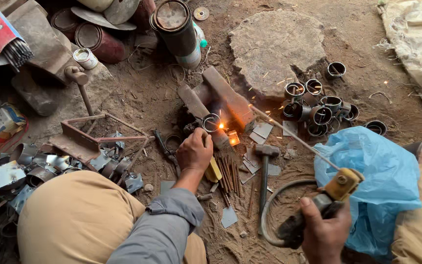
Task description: The person sits on the ground and welds metal rods into small cylindrical metal parts using a handheld welding torch. They pick up a cylinder, insert a rod, and weld it in place, repeating the process for multiple items.
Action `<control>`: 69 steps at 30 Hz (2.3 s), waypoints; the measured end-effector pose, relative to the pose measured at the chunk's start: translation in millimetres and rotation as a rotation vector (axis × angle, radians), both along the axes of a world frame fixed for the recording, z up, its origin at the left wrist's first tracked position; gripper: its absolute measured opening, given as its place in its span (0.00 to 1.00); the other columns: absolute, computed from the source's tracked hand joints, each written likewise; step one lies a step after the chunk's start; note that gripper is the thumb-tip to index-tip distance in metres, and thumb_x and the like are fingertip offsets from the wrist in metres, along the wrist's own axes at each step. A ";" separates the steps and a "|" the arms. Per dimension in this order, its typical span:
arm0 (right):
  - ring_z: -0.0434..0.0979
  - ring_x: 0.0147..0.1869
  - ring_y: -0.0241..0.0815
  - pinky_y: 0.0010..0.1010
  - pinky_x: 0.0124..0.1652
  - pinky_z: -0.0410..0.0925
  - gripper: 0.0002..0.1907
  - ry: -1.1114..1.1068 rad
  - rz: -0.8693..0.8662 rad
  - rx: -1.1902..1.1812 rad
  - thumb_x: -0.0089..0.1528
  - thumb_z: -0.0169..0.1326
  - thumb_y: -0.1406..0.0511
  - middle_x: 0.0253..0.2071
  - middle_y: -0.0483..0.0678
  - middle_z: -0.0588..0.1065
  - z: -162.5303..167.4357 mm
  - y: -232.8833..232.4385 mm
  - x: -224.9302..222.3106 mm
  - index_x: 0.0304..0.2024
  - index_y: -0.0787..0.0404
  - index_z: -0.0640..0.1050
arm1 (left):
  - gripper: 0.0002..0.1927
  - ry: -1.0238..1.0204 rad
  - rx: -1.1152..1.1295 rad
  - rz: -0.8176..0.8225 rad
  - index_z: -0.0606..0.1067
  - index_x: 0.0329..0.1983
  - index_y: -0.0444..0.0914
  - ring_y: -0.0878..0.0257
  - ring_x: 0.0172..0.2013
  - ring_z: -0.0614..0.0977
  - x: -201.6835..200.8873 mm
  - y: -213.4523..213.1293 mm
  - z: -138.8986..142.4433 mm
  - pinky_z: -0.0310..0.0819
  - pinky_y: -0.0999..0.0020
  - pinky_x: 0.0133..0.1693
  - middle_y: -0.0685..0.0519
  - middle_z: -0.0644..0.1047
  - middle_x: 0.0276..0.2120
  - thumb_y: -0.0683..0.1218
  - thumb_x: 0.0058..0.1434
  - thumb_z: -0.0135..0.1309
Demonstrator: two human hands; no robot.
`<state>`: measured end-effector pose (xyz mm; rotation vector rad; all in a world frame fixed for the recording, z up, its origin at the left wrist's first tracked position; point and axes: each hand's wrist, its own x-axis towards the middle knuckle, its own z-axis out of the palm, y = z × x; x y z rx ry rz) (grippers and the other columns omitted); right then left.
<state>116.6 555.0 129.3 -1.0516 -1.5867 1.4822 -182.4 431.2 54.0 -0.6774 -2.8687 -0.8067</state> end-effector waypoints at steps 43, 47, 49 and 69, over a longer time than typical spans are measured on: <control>0.76 0.31 0.40 0.32 0.34 0.73 0.23 0.355 -0.355 0.085 0.57 0.60 0.71 0.34 0.51 0.74 15.6 41.2 50.2 0.53 0.67 0.68 | 0.06 0.081 -0.185 -0.573 0.79 0.45 0.47 0.60 0.32 0.84 13.3 205.2 120.5 0.80 0.65 0.31 0.54 0.83 0.35 0.49 0.69 0.54; 0.76 0.29 0.42 0.33 0.33 0.74 0.23 0.397 -0.415 0.068 0.57 0.58 0.71 0.33 0.53 0.74 14.0 51.7 64.9 0.54 0.67 0.68 | 0.07 0.053 -0.237 -0.635 0.80 0.43 0.52 0.62 0.33 0.84 -16.9 198.4 188.8 0.79 0.67 0.30 0.55 0.83 0.39 0.49 0.72 0.51; 0.76 0.28 0.43 0.34 0.32 0.74 0.22 0.391 -0.420 0.038 0.57 0.59 0.71 0.32 0.53 0.74 9.7 50.6 66.9 0.53 0.66 0.69 | 0.06 0.024 -0.372 -0.619 0.80 0.42 0.52 0.60 0.38 0.82 -42.1 162.0 226.6 0.76 0.60 0.40 0.57 0.83 0.41 0.55 0.64 0.58; 0.75 0.30 0.42 0.33 0.33 0.73 0.16 0.210 0.046 -0.829 0.58 0.52 0.63 0.29 0.48 0.72 -103.3 29.9 79.2 0.48 0.59 0.70 | 0.21 -0.467 0.102 0.281 0.80 0.55 0.47 0.61 0.26 0.79 42.8 -291.0 37.6 0.74 0.63 0.32 0.54 0.85 0.35 0.49 0.57 0.65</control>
